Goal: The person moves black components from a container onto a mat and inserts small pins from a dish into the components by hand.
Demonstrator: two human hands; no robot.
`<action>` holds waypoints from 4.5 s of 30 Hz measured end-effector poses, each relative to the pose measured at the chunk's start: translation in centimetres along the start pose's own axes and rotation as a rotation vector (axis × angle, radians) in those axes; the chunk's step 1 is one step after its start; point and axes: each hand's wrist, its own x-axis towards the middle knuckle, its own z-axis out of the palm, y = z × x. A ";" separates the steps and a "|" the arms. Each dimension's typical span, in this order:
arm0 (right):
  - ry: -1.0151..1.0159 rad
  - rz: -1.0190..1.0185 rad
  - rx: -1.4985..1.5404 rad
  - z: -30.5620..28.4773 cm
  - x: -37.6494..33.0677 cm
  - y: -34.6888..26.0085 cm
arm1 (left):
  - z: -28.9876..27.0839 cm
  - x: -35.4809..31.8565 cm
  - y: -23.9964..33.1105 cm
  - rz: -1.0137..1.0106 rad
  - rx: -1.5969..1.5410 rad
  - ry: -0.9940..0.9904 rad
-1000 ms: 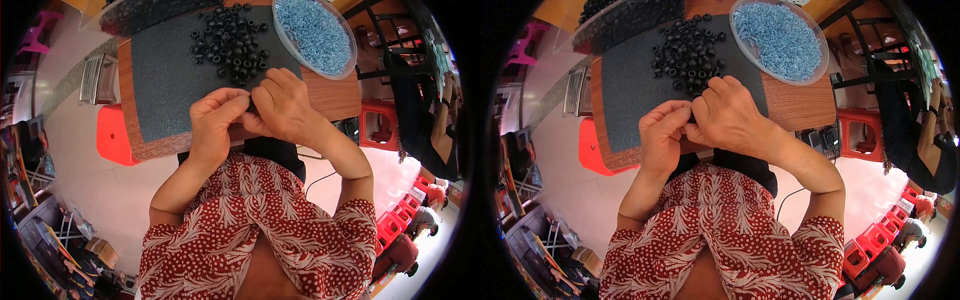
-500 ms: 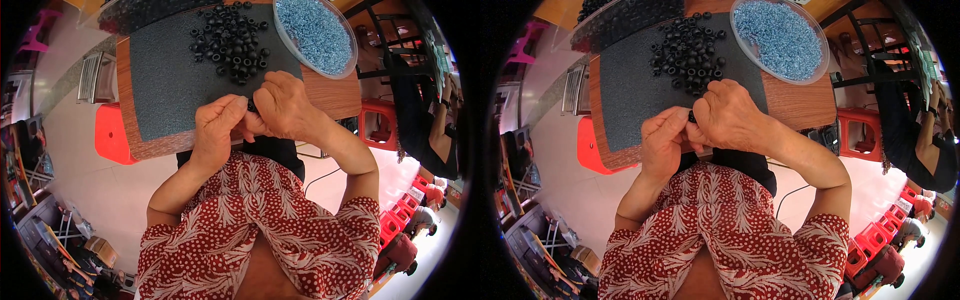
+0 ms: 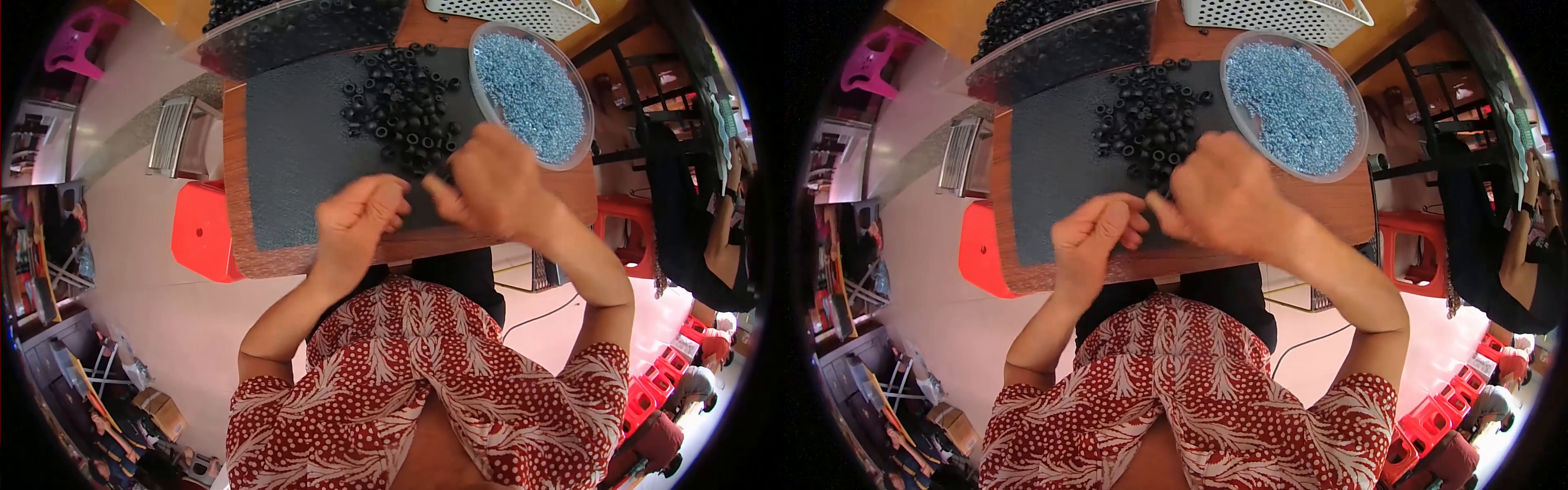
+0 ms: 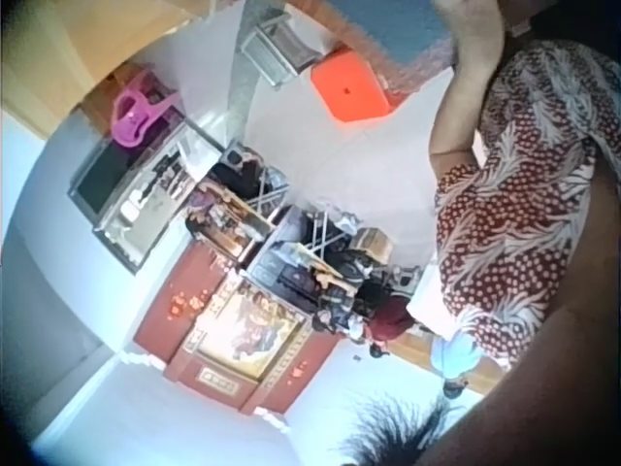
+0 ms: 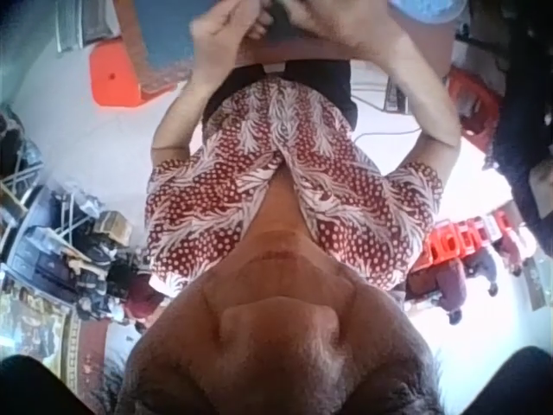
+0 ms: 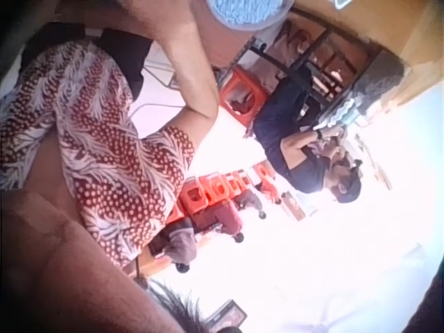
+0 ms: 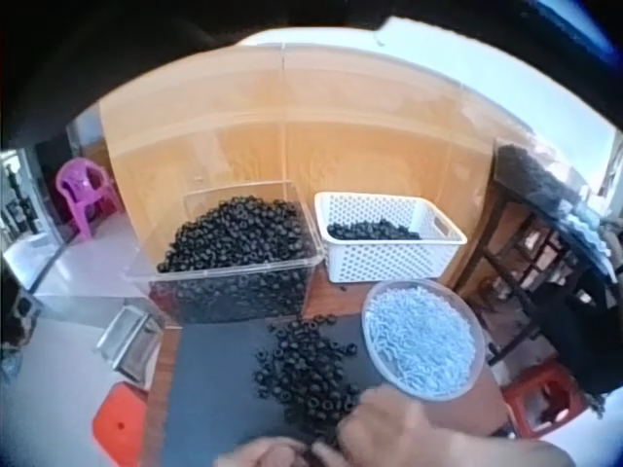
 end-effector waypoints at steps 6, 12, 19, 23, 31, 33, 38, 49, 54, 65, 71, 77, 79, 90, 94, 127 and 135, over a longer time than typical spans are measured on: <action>0.118 0.166 -0.370 -5.1 4.9 9.1 | -5.4 3.9 -0.2 0.237 0.302 0.232; -0.021 0.653 -0.412 -5.7 10.1 20.8 | -4.4 8.3 1.3 0.565 0.869 0.236; 0.121 0.666 -0.311 -4.2 10.5 18.6 | -2.9 10.3 1.1 0.760 1.295 0.147; 0.206 0.578 0.213 -3.7 6.7 18.1 | -2.8 10.6 1.0 0.831 1.275 0.163; 0.182 0.501 0.293 -0.1 3.2 5.0 | -3.4 7.0 2.4 0.189 0.043 0.107; 0.158 0.534 0.404 0.4 2.9 2.1 | -3.2 5.8 2.4 0.025 -0.230 0.006; 0.184 0.521 0.541 1.8 2.9 -1.3 | -1.6 3.9 1.8 -0.035 -0.557 -0.052; 0.177 0.456 0.439 1.7 2.3 -2.3 | -0.6 2.7 1.0 -0.059 -0.546 0.056; 0.195 0.529 0.452 1.2 1.9 -2.4 | 0.3 2.3 1.0 -0.120 -0.592 0.024; 0.184 0.444 0.310 0.5 0.0 -3.4 | 1.0 1.0 -0.2 -0.073 -0.487 -0.033; 0.238 0.553 0.083 -2.6 -2.4 3.2 | 0.2 0.4 -1.0 -0.141 -0.408 -0.113; -0.025 0.529 -0.237 -0.2 -4.0 9.4 | 0.7 0.5 -1.5 -0.193 -0.373 -0.151; -0.182 0.462 -0.354 0.7 -3.9 10.0 | 0.8 0.5 -1.8 -0.199 -0.370 -0.158; -0.169 0.466 -0.144 -1.4 -4.1 10.5 | 0.2 0.0 -2.1 -0.170 -0.343 -0.142; -0.256 0.396 -0.130 -0.6 -3.8 10.2 | 0.4 0.0 -2.1 -0.155 -0.344 -0.146; -0.423 0.963 1.014 -0.9 1.8 1.5 | 0.4 2.4 0.1 0.647 0.632 0.173; -0.513 1.067 1.140 0.5 2.8 1.2 | -1.3 3.0 -0.1 0.830 0.744 0.099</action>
